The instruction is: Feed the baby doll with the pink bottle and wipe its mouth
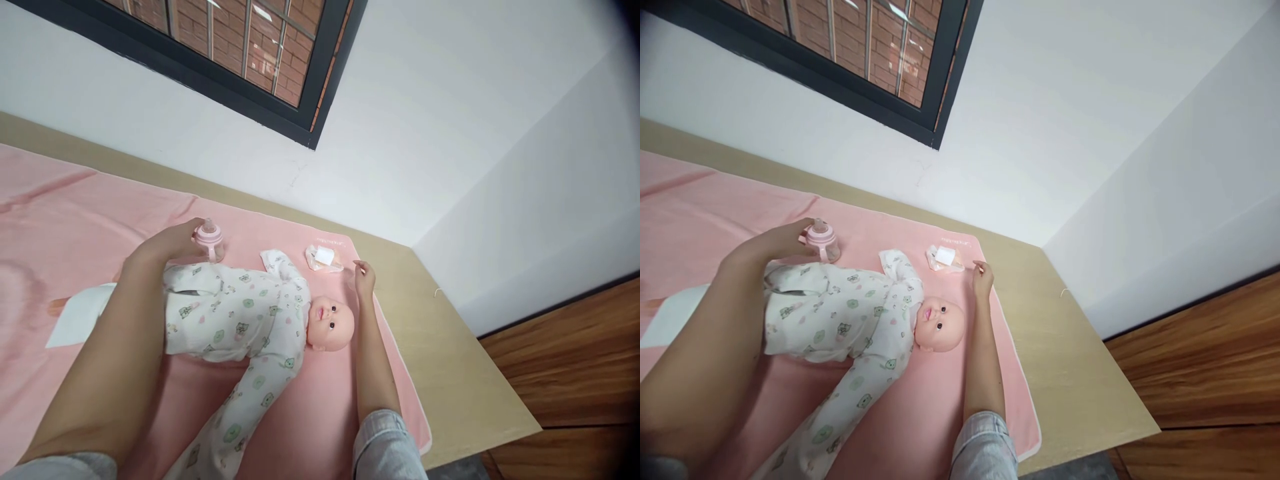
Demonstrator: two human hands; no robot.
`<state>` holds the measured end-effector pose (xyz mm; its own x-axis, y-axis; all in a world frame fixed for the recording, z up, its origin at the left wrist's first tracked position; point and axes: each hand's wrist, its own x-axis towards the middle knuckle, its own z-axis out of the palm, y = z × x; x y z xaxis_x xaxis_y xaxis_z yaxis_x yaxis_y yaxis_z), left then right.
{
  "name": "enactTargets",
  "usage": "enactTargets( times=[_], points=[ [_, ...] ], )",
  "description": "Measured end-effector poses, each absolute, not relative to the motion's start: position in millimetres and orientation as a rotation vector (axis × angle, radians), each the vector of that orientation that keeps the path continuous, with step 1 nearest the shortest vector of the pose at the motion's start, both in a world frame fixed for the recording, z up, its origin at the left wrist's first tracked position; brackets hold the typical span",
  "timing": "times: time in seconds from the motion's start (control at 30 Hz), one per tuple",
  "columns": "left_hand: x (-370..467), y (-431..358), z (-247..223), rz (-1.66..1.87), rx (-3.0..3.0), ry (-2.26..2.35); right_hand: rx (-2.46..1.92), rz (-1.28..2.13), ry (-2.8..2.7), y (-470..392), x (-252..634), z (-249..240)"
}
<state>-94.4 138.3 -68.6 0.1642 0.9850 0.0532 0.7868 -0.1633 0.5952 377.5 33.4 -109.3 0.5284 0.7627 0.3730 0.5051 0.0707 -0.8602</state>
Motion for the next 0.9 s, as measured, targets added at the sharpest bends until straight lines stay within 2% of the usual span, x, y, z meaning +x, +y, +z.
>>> enactTargets(
  times=[0.07, 0.17, 0.6, 0.9],
  points=[
    [-92.6, 137.3, -68.6, 0.537, 2.049, 1.680, -1.736, 0.053, -1.115, 31.6, 377.7, -122.6],
    [-89.3, 134.1, -66.8, 0.484, 2.085, 1.695, -1.894, -0.044, -1.114, 30.8, 377.5, -140.7],
    [-90.5, 146.1, -76.1, 0.513, 2.097, 1.714, -1.939, 0.100, -0.985, 27.5, 379.7, -161.7],
    [-83.0, 133.5, -55.4, 0.775, 1.986, 1.631, -1.974, 0.096, -0.983, 25.0, 379.1, -158.8]
  ],
)
